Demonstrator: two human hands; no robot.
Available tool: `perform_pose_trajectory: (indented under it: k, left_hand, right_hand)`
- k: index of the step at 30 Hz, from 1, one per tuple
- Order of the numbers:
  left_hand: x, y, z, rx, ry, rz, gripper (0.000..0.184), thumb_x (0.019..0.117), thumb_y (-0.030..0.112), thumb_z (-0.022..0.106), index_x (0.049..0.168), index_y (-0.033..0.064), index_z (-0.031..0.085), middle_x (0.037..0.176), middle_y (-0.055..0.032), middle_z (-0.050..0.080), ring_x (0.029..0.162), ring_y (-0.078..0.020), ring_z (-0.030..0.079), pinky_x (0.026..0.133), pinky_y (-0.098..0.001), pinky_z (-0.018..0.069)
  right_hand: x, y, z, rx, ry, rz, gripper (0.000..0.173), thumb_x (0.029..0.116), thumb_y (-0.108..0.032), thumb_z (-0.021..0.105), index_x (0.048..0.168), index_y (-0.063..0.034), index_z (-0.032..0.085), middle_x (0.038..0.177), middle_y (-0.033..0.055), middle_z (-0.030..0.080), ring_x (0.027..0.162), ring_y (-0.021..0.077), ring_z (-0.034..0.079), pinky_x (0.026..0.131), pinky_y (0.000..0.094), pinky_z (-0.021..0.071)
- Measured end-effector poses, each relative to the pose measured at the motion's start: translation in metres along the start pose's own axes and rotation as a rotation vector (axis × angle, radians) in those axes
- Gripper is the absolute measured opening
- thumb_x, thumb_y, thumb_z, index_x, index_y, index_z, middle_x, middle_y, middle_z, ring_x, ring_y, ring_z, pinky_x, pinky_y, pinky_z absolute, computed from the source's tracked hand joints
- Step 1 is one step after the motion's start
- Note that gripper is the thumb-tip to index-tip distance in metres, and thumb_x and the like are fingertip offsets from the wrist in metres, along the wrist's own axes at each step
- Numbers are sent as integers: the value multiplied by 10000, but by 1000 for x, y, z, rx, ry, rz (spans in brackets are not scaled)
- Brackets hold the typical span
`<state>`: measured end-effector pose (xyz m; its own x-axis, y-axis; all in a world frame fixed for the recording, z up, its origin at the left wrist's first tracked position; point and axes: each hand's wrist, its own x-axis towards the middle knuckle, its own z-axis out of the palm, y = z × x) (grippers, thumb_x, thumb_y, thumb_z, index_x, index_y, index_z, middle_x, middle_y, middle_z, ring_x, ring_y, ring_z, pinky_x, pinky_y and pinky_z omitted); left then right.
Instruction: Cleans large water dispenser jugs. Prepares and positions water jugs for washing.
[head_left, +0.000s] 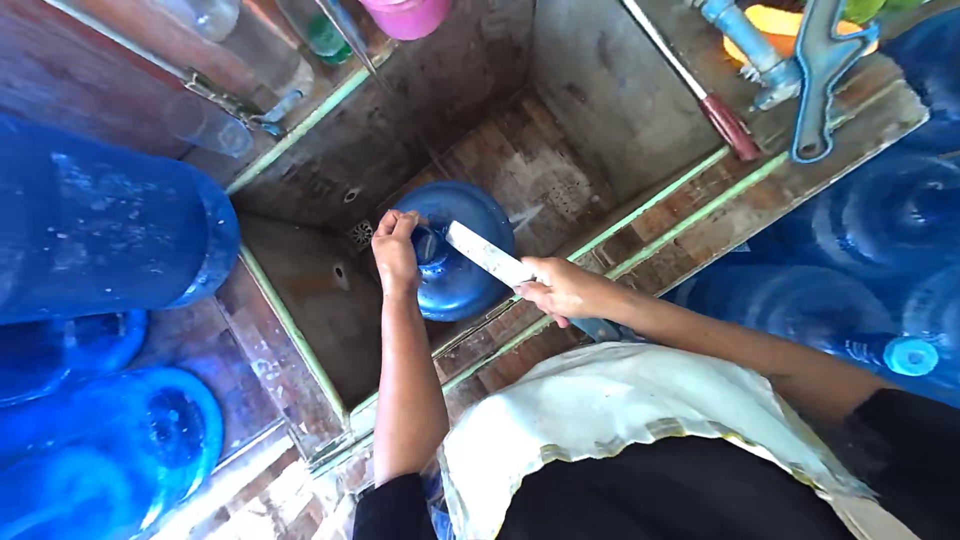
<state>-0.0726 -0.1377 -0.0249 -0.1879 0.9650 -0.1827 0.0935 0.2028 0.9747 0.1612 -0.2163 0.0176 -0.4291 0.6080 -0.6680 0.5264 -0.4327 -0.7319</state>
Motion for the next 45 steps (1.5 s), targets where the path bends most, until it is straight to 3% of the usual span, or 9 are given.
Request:
perform_pose_trajectory:
  k: [11, 24, 28, 32, 35, 37, 39, 43, 45]
  left_hand:
    - [-1, -1, 2, -27, 47, -1, 260, 953, 81, 532, 711, 176, 518, 698, 63, 631, 676, -49, 597, 667, -261, 514]
    - [5, -6, -3, 8, -59, 60, 243, 931, 81, 547, 723, 194, 496, 711, 88, 558, 695, -30, 549, 674, -241, 478]
    - [6, -8, -2, -72, -28, 72, 264, 971, 106, 500, 721, 180, 543, 712, 84, 602, 706, -39, 586, 701, -258, 512]
    - [-16, -36, 3, -105, 165, 241, 526, 1090, 286, 185, 957, 57, 640, 913, -17, 695, 919, -81, 661, 893, -315, 547]
    - [-59, -62, -4, 355, 225, 253, 575, 1108, 310, 227, 1417, -91, 499, 1430, -241, 554, 1380, -288, 495, 1201, -449, 325]
    - [-76, -76, -7, 625, 214, 352, 631, 1031, 348, 452, 1402, -161, 490, 1482, -361, 460, 1424, -506, 393, 1199, -634, 221]
    - [-84, -81, -11, 706, 187, 351, 662, 973, 316, 601, 1404, -172, 480, 1521, -414, 361, 1454, -582, 288, 1199, -661, 191]
    - [-77, -77, -21, 627, 361, 211, 531, 945, 30, 537, 1436, -150, 445, 1501, -406, 379, 1448, -522, 326, 1229, -506, 239]
    - [-69, -70, -35, 499, 466, 70, 439, 1003, 10, 453, 1416, -139, 476, 1445, -333, 495, 1368, -362, 495, 1159, -400, 382]
  right_hand:
    - [4, -28, -6, -145, -78, 134, 270, 1114, -242, 451, 1248, -12, 496, 732, 77, 499, 493, 115, 507, 511, 259, 479]
    - [23, -39, 4, -477, 57, 196, 284, 1087, -192, 493, 1309, -19, 530, 947, 192, 669, 790, 310, 694, 717, 466, 570]
    - [30, -32, 5, -436, 43, 250, 264, 1103, -231, 470, 1274, -36, 522, 858, 149, 618, 615, 233, 634, 591, 385, 548]
    - [33, -11, 8, -488, 128, 169, 276, 1095, -226, 482, 1268, -22, 553, 970, 204, 671, 805, 335, 700, 733, 500, 571]
    - [23, 3, 3, -489, 178, 151, 337, 1093, -231, 476, 1338, -8, 537, 1116, 243, 683, 1068, 408, 679, 912, 582, 525]
    - [6, 18, -7, -376, 198, 131, 402, 1101, -254, 460, 1403, 9, 500, 1174, 270, 666, 1130, 425, 653, 978, 591, 493]
    - [-14, 36, -19, -265, 264, 88, 431, 1111, -264, 430, 1431, 23, 467, 1145, 268, 654, 1094, 406, 648, 979, 564, 485]
    - [-49, 85, -43, -40, 640, -62, 398, 1091, -200, 449, 1375, 68, 525, 1098, 254, 661, 983, 338, 660, 929, 487, 519]
    - [-70, 108, -59, 57, 858, -91, 408, 1090, -190, 443, 1398, 70, 509, 1050, 235, 666, 900, 302, 666, 868, 468, 541]
